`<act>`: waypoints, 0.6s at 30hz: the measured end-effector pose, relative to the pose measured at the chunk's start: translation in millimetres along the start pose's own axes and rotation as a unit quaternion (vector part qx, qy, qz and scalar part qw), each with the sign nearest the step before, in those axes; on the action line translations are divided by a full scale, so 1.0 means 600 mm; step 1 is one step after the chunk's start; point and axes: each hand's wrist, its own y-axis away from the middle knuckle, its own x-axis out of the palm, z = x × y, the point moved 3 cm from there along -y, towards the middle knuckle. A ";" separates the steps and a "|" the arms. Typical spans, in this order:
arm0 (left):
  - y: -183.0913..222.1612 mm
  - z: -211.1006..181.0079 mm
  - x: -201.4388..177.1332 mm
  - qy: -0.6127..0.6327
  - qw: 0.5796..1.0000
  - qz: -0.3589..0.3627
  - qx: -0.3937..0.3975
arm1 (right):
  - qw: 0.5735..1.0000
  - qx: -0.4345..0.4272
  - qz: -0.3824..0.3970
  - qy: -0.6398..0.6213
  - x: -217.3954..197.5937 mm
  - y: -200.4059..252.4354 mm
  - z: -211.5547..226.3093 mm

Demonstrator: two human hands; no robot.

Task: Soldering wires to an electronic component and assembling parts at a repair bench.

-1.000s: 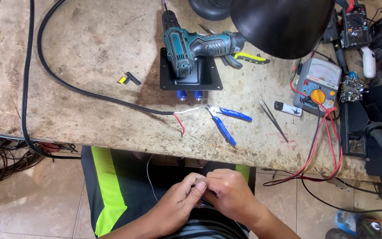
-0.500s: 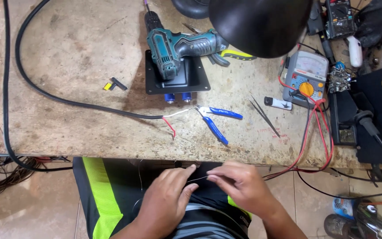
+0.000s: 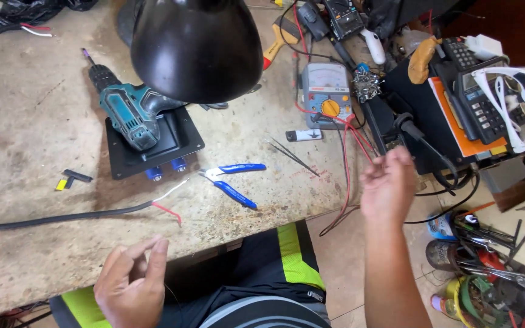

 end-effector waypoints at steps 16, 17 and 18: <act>-0.098 0.011 0.049 -0.020 0.983 -0.018 0.184 | 0.873 -0.409 -0.107 0.244 -0.126 -0.032 0.023; -0.100 0.013 0.053 -0.028 0.981 -0.016 0.189 | 0.866 -0.428 -0.112 0.233 -0.118 0.003 0.031; -0.101 0.012 0.054 -0.031 0.982 -0.018 0.184 | 0.867 -0.427 -0.106 0.235 -0.097 0.033 0.030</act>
